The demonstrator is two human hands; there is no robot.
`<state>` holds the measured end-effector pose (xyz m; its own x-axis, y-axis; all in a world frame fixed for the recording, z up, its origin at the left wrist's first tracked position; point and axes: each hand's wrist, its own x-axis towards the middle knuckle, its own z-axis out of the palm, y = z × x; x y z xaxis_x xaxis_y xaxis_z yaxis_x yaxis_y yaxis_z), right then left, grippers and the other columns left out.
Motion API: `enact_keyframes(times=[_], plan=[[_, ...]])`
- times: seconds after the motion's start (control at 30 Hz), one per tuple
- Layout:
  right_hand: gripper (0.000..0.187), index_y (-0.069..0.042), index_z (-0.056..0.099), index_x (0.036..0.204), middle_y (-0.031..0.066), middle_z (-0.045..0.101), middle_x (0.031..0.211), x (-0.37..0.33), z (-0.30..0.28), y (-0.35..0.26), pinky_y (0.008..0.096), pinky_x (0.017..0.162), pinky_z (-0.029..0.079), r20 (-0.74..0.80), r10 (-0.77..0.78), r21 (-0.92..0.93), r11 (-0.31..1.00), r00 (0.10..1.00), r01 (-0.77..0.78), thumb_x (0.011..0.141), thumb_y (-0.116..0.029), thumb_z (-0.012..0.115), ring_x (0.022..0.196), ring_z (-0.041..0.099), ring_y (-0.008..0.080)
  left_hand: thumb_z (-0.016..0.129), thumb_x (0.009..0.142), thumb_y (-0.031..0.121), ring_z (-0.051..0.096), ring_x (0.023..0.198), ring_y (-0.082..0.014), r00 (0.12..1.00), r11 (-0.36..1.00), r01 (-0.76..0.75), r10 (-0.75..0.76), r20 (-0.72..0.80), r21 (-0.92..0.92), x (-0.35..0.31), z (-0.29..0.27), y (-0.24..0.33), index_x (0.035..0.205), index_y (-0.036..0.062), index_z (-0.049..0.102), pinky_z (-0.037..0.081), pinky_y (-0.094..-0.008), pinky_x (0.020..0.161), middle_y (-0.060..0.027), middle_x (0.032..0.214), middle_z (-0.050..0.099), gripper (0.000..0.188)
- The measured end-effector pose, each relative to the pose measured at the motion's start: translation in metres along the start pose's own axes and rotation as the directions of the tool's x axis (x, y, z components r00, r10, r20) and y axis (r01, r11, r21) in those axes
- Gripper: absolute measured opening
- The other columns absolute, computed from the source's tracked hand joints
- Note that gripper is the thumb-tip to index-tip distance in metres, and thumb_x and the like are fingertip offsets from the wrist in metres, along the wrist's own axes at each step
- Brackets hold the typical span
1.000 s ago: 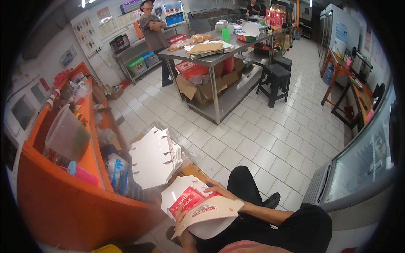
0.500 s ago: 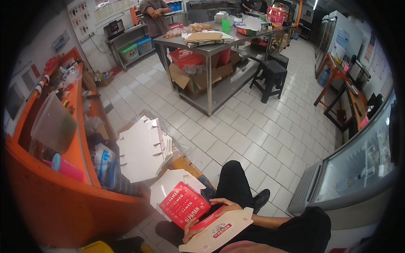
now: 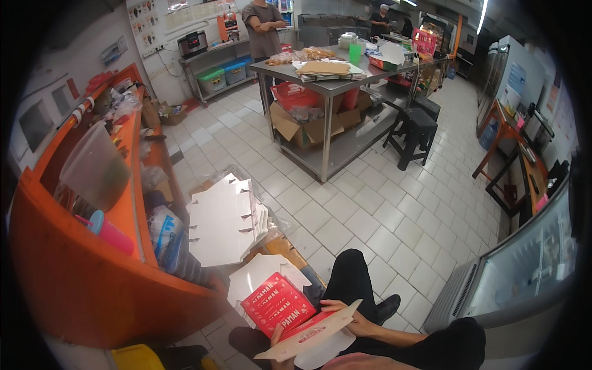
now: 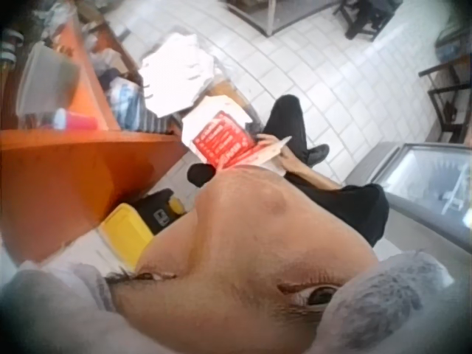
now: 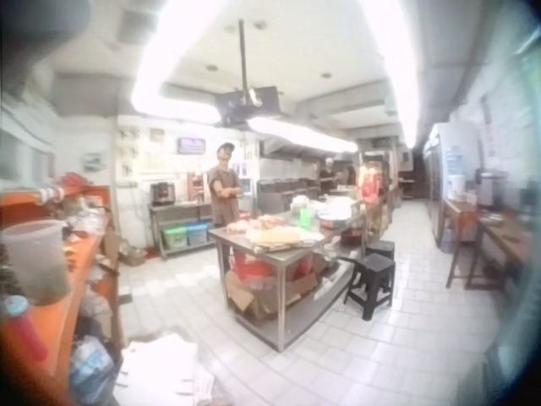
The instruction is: The person sits on the floor and assembles red and white cardboard boxes by folding the flat pieces into shape. They repeatedly pick up a flat box, fold the sides and flaps, and place the finished box on a growing stack.
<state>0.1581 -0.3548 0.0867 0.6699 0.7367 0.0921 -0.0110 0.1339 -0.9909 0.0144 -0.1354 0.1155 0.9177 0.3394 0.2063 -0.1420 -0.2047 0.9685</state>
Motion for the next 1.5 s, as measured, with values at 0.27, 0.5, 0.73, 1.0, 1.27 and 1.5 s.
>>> enact_keyframes(times=[0.27, 0.5, 0.73, 1.0, 1.27, 1.5], plan=[[0.026, -0.003, 0.060, 0.115, -0.0038, 0.057, 0.101, -0.018, 0.002, 0.034, 0.0220, 0.082, 0.044, -0.499, 0.248, 0.091, 0.968, 0.830, -0.234, 0.107, -0.025, 0.050, 0.093, 0.051, 0.0039, 0.074, 0.088, 0.043, 0.018, 0.150, -0.0301, 0.990, 0.997, -0.018, 0.007, 0.139, 0.076, -0.018, 0.013, 0.022, 0.154, 0.0195, 0.024, 0.018, -0.0426, 0.121, -0.0150, 0.165, 0.012, 0.086], [0.042, 0.004, 0.065, 0.126, 0.0074, 0.070, 0.114, 0.085, -0.011, -0.030, 0.0269, 0.088, 0.051, -0.288, 0.408, 0.191, 0.911, 0.866, -0.366, 0.104, -0.031, 0.057, 0.102, 0.062, 0.0102, 0.099, 0.051, 0.044, 0.028, 0.146, -0.0456, 0.987, 0.982, -0.058, 0.083, -0.138, 0.178, 0.021, -0.021, 0.019, 0.130, 0.0035, 0.054, 0.029, -0.0549, 0.116, -0.0344, 0.160, 0.014, 0.100], [0.019, -0.002, 0.067, 0.105, 0.0039, 0.068, 0.101, 0.220, 0.006, -0.103, 0.0266, 0.081, 0.050, -0.348, 0.034, 0.133, 0.991, 0.937, 0.013, 0.098, -0.020, 0.066, 0.092, 0.061, 0.0107, 0.099, 0.056, 0.028, 0.046, 0.136, -0.0334, 0.901, 0.921, -0.349, 0.381, -0.207, 0.173, 0.128, -0.075, 0.057, 0.145, 0.0028, 0.029, 0.042, -0.0448, 0.111, -0.0217, 0.154, 0.032, 0.116], [0.100, -0.007, 0.039, 0.151, 0.0167, 0.055, 0.140, 0.289, 0.025, -0.110, 0.0455, 0.112, 0.040, 0.354, -0.118, -0.091, 0.983, 0.928, 0.160, 0.071, -0.042, 0.088, 0.133, 0.051, 0.0310, 0.086, 0.079, 0.025, 0.053, 0.121, -0.0236, 0.824, 0.978, -0.206, 0.162, -0.543, -0.020, 0.162, -0.119, 0.026, 0.138, 0.0012, 0.034, 0.048, -0.0371, 0.101, -0.0178, 0.136, 0.046, 0.082], [0.082, -0.008, 0.051, 0.142, 0.0140, 0.060, 0.134, 0.266, 0.004, 0.055, 0.0443, 0.099, 0.042, 0.245, 0.322, -0.193, 0.941, 0.915, -0.279, 0.083, -0.062, 0.069, 0.127, 0.053, 0.0273, 0.073, 0.086, 0.055, 0.065, 0.097, -0.0204, 0.809, 0.940, 0.300, -0.340, -0.480, -0.159, 0.119, -0.104, -0.097, 0.132, -0.0054, 0.054, 0.053, -0.0311, 0.083, -0.0187, 0.117, 0.066, 0.079], [0.094, -0.004, 0.044, 0.146, 0.0180, 0.054, 0.140, 0.247, 0.012, 0.075, 0.0496, 0.103, 0.038, 0.232, 0.468, -0.244, 0.877, 0.853, -0.415, 0.084, -0.074, 0.058, 0.132, 0.047, 0.0288, 0.059, 0.089, 0.068, 0.064, 0.103, -0.0207, 0.732, 0.804, 0.589, -0.575, -0.366, -0.085, 0.095, -0.110, -0.137, 0.123, -0.0034, 0.066, 0.047, -0.0337, 0.092, -0.0138, 0.115, 0.069, 0.079]])
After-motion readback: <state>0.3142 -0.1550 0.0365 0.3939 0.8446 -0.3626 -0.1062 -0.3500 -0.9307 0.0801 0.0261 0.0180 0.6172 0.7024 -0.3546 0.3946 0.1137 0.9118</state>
